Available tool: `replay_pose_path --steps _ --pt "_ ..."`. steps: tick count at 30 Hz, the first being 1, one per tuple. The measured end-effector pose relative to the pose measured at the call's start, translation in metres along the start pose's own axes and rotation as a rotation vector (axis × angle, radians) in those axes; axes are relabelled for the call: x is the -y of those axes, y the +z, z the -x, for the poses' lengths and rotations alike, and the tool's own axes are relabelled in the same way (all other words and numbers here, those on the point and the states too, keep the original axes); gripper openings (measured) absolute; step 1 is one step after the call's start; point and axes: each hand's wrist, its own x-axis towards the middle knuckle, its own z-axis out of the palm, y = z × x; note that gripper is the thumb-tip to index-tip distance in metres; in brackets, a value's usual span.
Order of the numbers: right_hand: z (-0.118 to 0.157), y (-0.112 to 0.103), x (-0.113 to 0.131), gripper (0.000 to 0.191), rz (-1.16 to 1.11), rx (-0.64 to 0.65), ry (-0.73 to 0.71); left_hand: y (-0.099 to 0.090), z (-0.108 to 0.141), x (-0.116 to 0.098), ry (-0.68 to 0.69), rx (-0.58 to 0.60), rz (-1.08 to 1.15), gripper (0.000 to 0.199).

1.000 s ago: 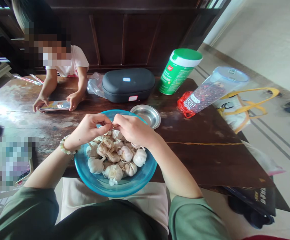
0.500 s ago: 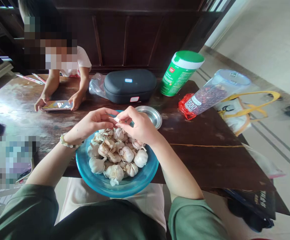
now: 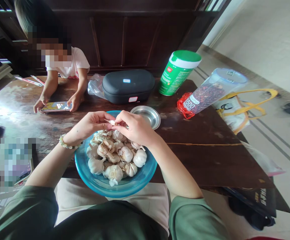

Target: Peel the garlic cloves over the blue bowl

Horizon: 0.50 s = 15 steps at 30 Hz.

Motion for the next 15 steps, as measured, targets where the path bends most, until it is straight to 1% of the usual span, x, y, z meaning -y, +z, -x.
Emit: replay_pose_path --steps 2,4,7,9,15 --pt "-0.0003 -0.0004 0.0007 0.011 0.005 0.005 0.006 0.0004 0.0001 0.0002 0.02 -0.002 -0.008 0.03" --pt "-0.0006 -0.001 0.0012 0.011 0.022 0.0 0.012 0.0008 0.0002 0.0002 0.04 -0.03 0.0 0.03" --pt "-0.001 -0.0016 0.0009 0.008 0.053 -0.029 0.006 0.0009 0.0008 -0.0007 0.062 -0.059 0.003 0.03" --pt "-0.0011 -0.0018 0.0004 0.006 0.075 -0.046 -0.01 0.0006 0.0012 -0.0015 0.073 -0.055 -0.012 0.03" --pt "-0.0021 -0.0021 0.0019 0.007 0.117 -0.055 -0.038 -0.002 0.0012 -0.0006 0.102 -0.067 -0.03 0.03"
